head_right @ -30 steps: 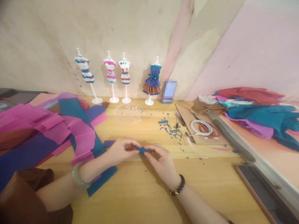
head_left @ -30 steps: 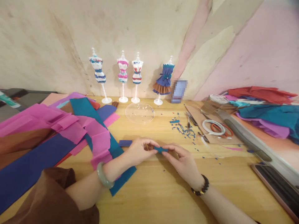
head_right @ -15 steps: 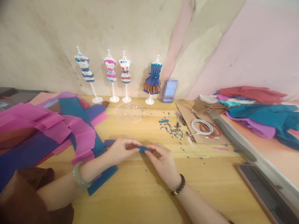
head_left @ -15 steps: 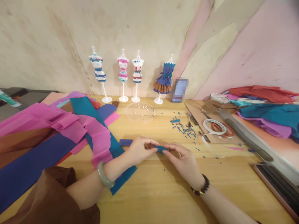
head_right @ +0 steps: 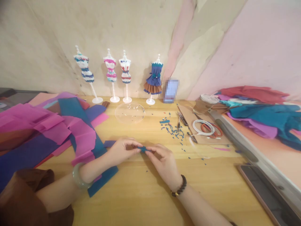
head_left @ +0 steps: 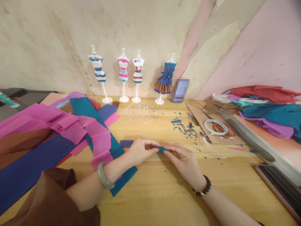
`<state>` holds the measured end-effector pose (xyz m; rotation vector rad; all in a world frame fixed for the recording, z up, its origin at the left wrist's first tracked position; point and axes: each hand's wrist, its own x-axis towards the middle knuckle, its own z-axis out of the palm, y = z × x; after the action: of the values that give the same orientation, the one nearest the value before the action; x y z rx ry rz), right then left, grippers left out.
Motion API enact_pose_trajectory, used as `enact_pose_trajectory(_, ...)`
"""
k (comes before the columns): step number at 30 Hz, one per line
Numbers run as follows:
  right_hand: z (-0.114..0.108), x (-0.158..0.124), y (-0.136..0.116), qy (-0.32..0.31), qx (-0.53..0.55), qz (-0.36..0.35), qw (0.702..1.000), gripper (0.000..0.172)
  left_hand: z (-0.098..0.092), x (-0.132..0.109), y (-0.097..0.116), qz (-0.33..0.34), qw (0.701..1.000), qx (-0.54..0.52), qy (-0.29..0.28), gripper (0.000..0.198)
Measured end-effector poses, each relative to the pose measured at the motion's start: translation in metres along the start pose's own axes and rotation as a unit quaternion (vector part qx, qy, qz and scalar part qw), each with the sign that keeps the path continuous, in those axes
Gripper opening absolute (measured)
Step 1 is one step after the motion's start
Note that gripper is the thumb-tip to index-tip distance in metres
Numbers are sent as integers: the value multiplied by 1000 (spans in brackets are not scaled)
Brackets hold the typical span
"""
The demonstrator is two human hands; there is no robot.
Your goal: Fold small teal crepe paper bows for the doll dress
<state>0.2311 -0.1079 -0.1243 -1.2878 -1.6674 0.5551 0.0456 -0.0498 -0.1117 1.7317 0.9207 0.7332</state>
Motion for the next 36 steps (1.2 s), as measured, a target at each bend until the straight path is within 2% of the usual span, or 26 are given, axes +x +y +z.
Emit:
enact_pose_trajectory(5, 0, 0, 1, 15, 3, -1, 1000, 10, 0, 0, 1, 2, 1000, 4, -8, 15)
enact_pose_trajectory(12, 0, 1, -2, 16, 17, 11, 1000, 8, 0, -2, -3, 65, 996, 54, 10, 16)
enact_pose_trajectory(22, -1, 1, -4, -1, 17, 10, 1000, 8, 0, -1, -3, 35, 999, 30, 5, 10)
enact_pose_trajectory(30, 2, 1, -9, -16, 19, -1, 1000, 9, 0, -3, 0, 51, 995, 83, -9, 16)
enact_pose_trajectory(36, 4, 0, -8, -14, 27, 12, 999, 9, 0, -1, 1, 72, 995, 65, -12, 9)
